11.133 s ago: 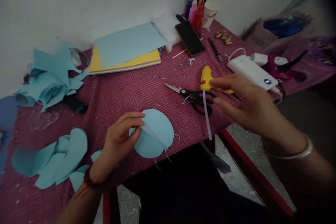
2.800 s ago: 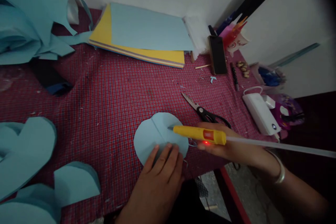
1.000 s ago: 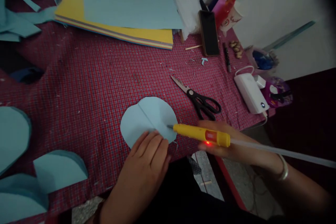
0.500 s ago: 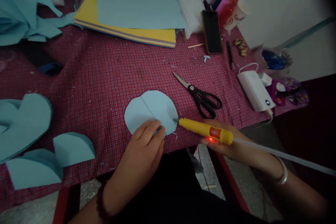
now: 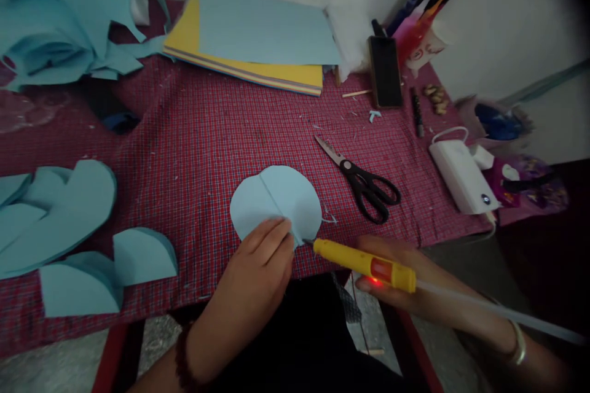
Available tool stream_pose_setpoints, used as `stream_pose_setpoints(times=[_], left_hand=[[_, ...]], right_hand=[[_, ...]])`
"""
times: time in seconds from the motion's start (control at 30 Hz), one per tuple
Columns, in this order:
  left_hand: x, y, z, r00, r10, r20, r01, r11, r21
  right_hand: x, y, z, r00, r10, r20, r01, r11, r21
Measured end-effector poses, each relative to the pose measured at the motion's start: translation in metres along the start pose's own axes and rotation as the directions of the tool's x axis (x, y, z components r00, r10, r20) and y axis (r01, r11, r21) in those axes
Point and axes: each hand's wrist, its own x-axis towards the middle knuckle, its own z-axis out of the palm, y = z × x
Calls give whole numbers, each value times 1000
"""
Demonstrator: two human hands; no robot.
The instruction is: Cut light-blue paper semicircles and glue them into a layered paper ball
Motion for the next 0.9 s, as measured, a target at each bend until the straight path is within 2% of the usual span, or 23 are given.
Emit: stream_pose_setpoints(times=[0.03, 0.13, 0.27, 0.33, 0.43, 0.53, 0.67, 0.8, 0.9], left_hand=[[0, 0, 0, 1000, 0, -27, 0, 1000, 5], [-1, 2, -1, 995, -45, -90, 46, 999, 11], [-3, 3, -3, 994, -64, -93, 64, 998, 2], [-4, 3, -3, 994, -74, -81, 73, 997, -8], [-3, 2, -3, 995, -86, -60, 85, 996, -20], [-3, 2, -3, 997, -68, -45, 67, 998, -18], [-5, 2, -3, 997, -61, -48, 60, 998, -14], [-7, 1, -3, 998, -54, -22, 54, 999, -2], [-7, 1, -3, 999, -47, -9, 47, 999, 3]], right_hand=[[4, -1, -1, 1000, 5, 23, -5, 1000, 0], [22, -5, -4, 999, -21, -26, 21, 1000, -6], [39, -10, -8, 991, -100, -89, 100, 995, -7], [35, -10, -10, 993, -97, -62, 97, 995, -9], [19, -8, -9, 999, -28, 16, 28, 999, -23], [14, -8, -8, 1000, 8, 20, -8, 1000, -30], [43, -17, -10, 993, -84, -85, 84, 996, -11], [78, -28, -14, 965, -192, -181, 187, 981, -41], [77, -29, -14, 964, -210, -160, 208, 978, -35]])
